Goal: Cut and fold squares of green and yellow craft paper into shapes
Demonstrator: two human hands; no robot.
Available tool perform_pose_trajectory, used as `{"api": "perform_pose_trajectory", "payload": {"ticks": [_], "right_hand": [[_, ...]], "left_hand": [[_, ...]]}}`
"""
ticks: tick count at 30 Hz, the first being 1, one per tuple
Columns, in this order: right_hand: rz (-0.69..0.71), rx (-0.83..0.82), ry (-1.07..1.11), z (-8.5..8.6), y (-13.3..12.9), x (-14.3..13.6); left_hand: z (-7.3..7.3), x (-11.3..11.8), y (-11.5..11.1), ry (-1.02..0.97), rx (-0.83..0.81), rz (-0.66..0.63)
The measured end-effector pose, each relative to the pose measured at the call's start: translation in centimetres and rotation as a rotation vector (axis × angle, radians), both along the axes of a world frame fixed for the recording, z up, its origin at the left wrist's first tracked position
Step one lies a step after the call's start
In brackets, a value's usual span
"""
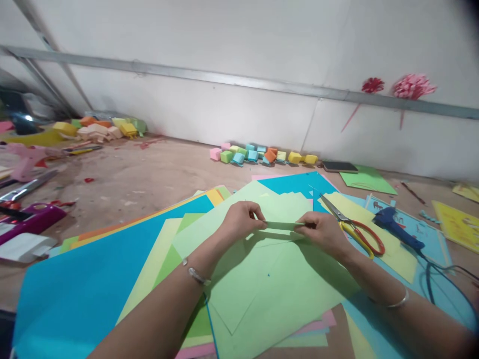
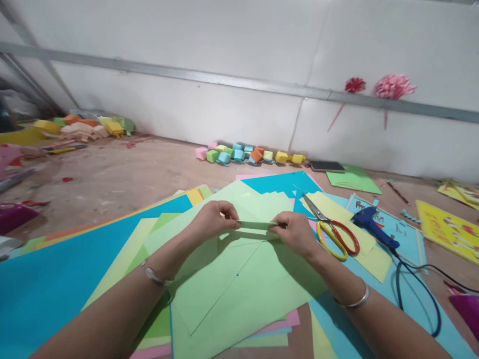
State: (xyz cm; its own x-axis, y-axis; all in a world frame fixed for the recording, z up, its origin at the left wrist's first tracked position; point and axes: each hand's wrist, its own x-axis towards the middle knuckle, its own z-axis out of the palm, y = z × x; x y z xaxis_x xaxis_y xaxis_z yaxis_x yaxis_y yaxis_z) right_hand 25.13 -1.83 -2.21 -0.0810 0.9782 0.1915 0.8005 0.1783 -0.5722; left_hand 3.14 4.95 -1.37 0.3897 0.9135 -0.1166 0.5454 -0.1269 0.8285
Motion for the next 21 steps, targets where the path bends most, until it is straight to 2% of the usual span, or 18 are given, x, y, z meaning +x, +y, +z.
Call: {"api": "perform_pose_trajectory", "payload": {"ticks": [5, 9, 12, 17, 19, 21], "right_hand": [[-0.007, -0.043, 0.225, 0.5, -0.2, 0.1], [-0.047, 0.005, 0.325, 0.2, -0.5, -0.4], [-0.068, 0.015, 0.378, 0.1, -0.6, -0.7], [0.013, -0.144, 0.51, 0.4, -0.7, -0.9], [0.032, -0.202, 0.541, 0.6, -0.9, -1.1], [0.038, -0.237, 0.558, 0.8, -1.2, -1.5]], "left_hand": [[-0.2, -0.1, 0.1, -0.277, -0.131, -0.024], [-0.5, 0.4, -0.2, -0.36, -0.212, -0.104], [-0.4, 0.4, -0.5, -0.277, -0.232, -0.181], [0.1, -0.2, -0.6, -0.2, -0.329, -0.143], [0.3, -0.3, -0.6, -0.164, -0.332, -0.2], [0.7, -0.4, -0.9, -0.071, -0.255, -0.277]]}}
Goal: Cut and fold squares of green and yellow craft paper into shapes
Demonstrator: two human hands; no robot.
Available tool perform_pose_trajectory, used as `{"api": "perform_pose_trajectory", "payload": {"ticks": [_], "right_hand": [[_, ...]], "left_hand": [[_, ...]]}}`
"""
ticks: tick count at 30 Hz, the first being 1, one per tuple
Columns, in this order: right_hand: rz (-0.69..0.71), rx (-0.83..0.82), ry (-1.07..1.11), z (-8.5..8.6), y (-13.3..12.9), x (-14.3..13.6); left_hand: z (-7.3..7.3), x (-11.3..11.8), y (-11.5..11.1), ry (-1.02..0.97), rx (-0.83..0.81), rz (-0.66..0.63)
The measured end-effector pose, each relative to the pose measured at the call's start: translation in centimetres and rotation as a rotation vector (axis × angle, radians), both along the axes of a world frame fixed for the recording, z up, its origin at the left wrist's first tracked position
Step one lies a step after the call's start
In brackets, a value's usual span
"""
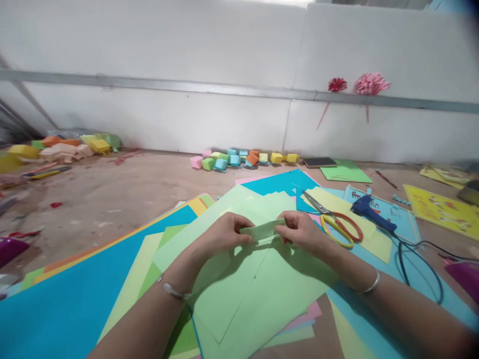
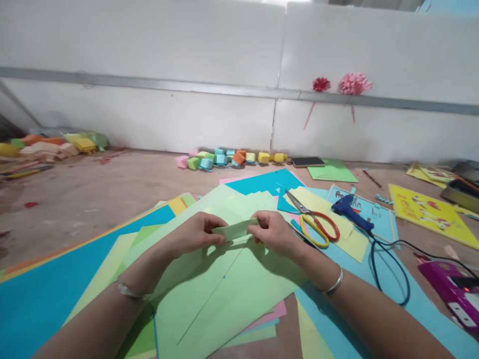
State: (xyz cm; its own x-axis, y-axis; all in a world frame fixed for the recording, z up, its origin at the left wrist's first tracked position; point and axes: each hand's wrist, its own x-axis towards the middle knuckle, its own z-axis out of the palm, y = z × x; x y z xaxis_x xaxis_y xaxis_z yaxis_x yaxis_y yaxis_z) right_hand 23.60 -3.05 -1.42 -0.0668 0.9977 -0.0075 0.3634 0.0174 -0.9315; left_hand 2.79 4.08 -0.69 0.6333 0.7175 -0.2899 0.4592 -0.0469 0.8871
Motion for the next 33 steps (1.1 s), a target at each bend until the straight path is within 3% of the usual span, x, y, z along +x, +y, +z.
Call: {"api": "perform_pose_trajectory", "payload": {"ticks": [5, 7, 13, 20, 28, 33], "right_hand": [[0.017, -0.001, 0.024, 0.3, -0.8, -1.3], [0.014, 0.019, 0.012, 0.4, -1.0, -1.6], [-0.019, -0.015, 0.092, -0.4, -0.4, -1.3], [-0.107, 0.153, 0.131, -2.0, 0.7, -0.5], [-0.163, 0.216, 0.206, -2.6, 0.6, -0.2], [-0.152, 0.349, 0.184, -2.5, 0.8, 0.2]], "left_hand": [[0.8, 0.6, -1.0, 0.102, 0.542, -0.031], [0.9, 0.9, -1.3, 0.058, 0.645, -0.052], [0.4, 0.7, -1.2, 0.029, 0.228, -0.079], [0.4, 0.7, -0.7, -0.062, 0.117, -0.072], [0.3, 0.3, -0.7, 0.01, 0.223, -0.095], [0.0, 0.0, -0.3, -0.189, 0.076, -0.154]]}}
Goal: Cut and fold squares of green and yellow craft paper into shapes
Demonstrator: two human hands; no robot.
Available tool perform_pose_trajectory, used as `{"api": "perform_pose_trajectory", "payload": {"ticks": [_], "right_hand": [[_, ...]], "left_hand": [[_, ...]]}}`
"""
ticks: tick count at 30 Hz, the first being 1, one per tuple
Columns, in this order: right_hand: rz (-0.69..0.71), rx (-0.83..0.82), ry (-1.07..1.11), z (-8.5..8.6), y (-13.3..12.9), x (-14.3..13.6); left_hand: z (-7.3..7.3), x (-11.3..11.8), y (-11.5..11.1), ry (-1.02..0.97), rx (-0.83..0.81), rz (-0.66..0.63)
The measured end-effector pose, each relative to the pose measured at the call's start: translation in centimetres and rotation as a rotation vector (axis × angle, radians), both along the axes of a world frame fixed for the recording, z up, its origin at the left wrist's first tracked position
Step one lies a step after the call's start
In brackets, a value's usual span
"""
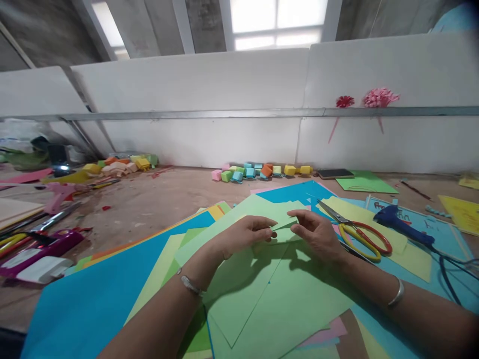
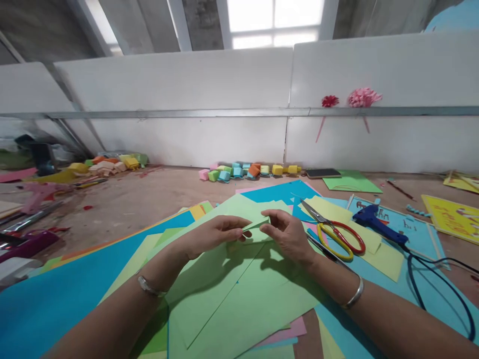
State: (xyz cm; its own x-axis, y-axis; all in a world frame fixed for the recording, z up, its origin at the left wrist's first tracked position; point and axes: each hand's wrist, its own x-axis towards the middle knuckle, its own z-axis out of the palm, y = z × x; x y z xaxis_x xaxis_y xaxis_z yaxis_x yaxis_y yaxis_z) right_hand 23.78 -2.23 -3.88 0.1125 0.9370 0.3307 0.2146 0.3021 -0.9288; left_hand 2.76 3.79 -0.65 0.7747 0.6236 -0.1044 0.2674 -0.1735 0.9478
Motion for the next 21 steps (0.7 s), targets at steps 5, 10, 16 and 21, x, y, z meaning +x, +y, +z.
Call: {"api": "perform_pose_trajectory", "payload": {"ticks": [5, 10, 16, 21], "right_hand": [[0.058, 0.025, 0.001, -0.2, 0.4, 0.2], [0.105, -0.022, 0.044, -0.8, 0.3, -0.1], [0.184, -0.119, 0.051, 0.0, -0.7, -0.6], [0.155, -0.095, 0.085, -0.2, -0.9, -1.0]], "left_hand": [[0.5, -0.2, -0.3, -0.037, -0.053, 0.022], [0.6, 0.1, -0.4, -0.012, -0.015, 0.185], [-0.2, 0.9, -0.4, -0.041, -0.008, 0.435], [-0.4, 1.1, -0.5, -0.058, 0.03, 0.428]]}}
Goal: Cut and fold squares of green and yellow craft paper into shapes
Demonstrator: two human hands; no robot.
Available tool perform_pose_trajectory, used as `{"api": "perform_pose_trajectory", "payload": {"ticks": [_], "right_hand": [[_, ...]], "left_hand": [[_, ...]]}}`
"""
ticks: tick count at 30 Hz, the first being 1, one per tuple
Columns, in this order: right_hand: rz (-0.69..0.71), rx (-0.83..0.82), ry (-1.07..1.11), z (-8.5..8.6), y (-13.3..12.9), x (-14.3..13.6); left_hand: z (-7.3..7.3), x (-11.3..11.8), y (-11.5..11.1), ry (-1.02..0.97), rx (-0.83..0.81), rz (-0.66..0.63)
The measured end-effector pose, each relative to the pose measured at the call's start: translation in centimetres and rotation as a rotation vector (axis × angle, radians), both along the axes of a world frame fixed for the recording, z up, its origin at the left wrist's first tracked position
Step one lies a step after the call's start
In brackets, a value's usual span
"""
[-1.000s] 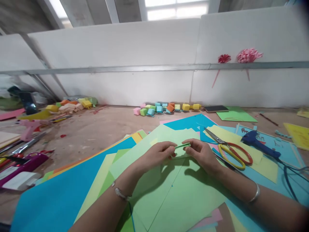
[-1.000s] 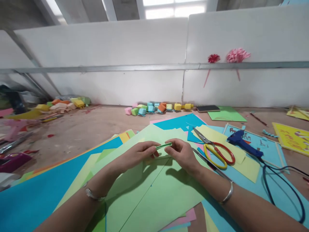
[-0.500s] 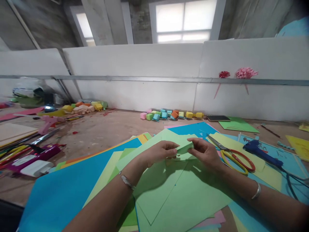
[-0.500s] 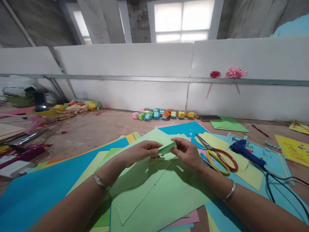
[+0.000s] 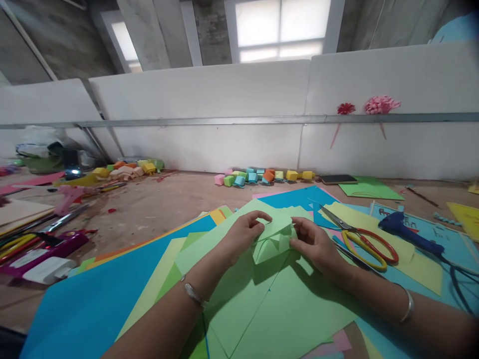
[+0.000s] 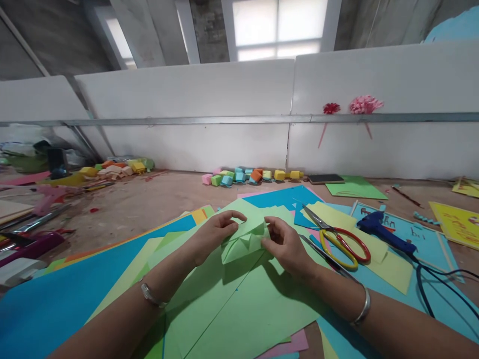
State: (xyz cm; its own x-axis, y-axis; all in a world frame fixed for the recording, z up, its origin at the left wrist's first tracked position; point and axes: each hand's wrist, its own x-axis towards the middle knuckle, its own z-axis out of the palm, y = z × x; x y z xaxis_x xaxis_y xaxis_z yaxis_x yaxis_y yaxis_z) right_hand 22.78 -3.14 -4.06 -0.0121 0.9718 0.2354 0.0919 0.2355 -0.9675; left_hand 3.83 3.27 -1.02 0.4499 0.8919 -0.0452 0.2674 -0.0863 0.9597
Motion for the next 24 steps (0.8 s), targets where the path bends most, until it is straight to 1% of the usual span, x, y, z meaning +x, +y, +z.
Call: {"api": "perform_pose_trajectory", "payload": {"ticks": [3, 6, 8, 11, 13, 14, 16, 18, 20, 24], "right_hand": [[-0.039, 0.005, -0.035, -0.2, -0.1, -0.1], [-0.038, 0.027, -0.044, -0.2, -0.2, -0.1], [-0.028, 0.04, -0.051, -0.2, -0.3, -0.1], [-0.03, 0.035, -0.068, -0.3, -0.2, 0.0], [-0.051, 0.018, -0.082, -0.5, 0.0, 0.1], [-0.067, 0.011, -0.097, -0.6, 0.1, 0.2], [-0.096, 0.007, -0.134, -0.7, 0.3, 0.4], [-0.108, 0.015, -0.161, -0.8, 0.4, 0.6], [-0.109, 0.018, -0.142, -0.7, 0.5, 0.8], [-0.164, 0.009, -0.047, -0.1, 0.2, 0.6]], "left_hand": [[-0.2, 0.1, 0.0, 0.089, 0.144, -0.033], [-0.5, 0.3, 0.1, 0.164, 0.284, -0.081], [-0.6, 0.3, 0.1, 0.174, 0.316, -0.102], [-0.6, 0.2, 0.4, 0.174, 0.3, -0.099], [-0.4, 0.0, 0.6, 0.156, 0.259, -0.06], [-0.2, -0.2, 0.7, 0.125, 0.206, -0.037], [0.1, -0.5, 0.8, 0.009, 0.036, -0.017], [0.4, -0.8, 0.8, -0.123, -0.156, -0.06], [0.6, -1.1, 0.7, -0.177, -0.268, -0.134], [0.9, -1.8, 0.6, -0.084, -0.289, -0.27]]}}
